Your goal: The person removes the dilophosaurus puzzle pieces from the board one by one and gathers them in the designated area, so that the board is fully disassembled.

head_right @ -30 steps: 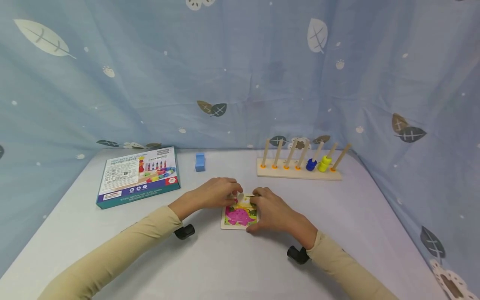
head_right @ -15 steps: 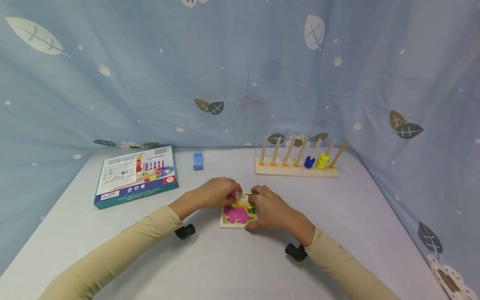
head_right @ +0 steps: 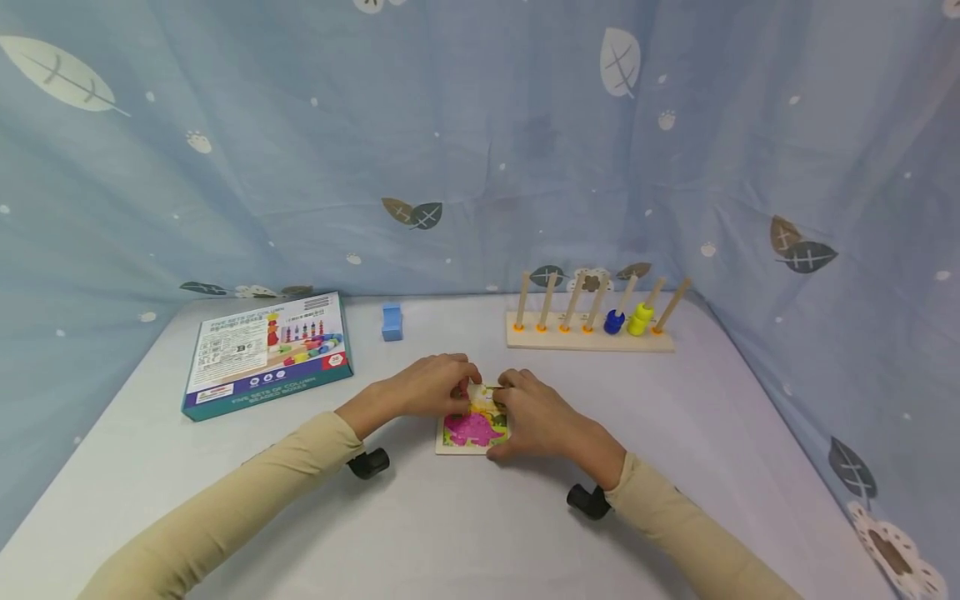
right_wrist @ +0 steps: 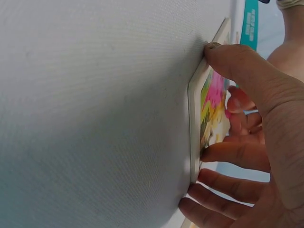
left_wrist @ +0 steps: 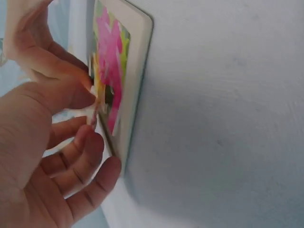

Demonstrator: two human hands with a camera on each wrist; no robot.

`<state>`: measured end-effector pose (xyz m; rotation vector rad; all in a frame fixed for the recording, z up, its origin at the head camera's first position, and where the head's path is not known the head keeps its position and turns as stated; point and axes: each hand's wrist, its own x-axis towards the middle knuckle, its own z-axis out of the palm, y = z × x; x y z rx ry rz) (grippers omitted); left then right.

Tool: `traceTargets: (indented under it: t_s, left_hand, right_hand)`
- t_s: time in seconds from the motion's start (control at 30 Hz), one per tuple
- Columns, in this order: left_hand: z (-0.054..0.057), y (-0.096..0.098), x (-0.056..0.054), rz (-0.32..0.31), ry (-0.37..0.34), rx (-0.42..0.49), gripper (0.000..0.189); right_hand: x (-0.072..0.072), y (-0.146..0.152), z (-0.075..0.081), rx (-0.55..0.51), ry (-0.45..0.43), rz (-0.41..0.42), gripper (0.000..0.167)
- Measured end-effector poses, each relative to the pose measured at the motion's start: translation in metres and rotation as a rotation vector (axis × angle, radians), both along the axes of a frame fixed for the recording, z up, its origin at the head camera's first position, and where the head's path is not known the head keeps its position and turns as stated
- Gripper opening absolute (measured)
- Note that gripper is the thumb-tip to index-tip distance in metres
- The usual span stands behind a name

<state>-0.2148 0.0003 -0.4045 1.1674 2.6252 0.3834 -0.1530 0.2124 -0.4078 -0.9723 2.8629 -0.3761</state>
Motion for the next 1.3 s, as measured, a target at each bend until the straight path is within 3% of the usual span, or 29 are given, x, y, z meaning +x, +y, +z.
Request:
traceTargets:
  t_s: [0.33,0.67,1.0,1.3]
  left_hand:
    - [0.003,0.004,0.001,-0.014,0.075,-0.055,0.036]
    - [0.005,0.009,0.001,-0.047,0.037,-0.045,0.040]
    - [0.009,0.013,0.003,-0.043,0.102,-0.076,0.037]
    - [0.012,0.017,0.004,-0.039,0.098,-0.069,0.034]
  right_hand:
    - [-0.001,0.001,0.001,-0.009,-0.010,0.001,0.078]
    - [0.000,0.000,0.000,-0.018,-0.026,-0.009,0.076]
    - [0.000,0.000,-0.001,-0.019,-0.020,-0.007,0.077]
    - [0.001,0.002,-0.001,-0.029,-0.019,-0.003,0.077]
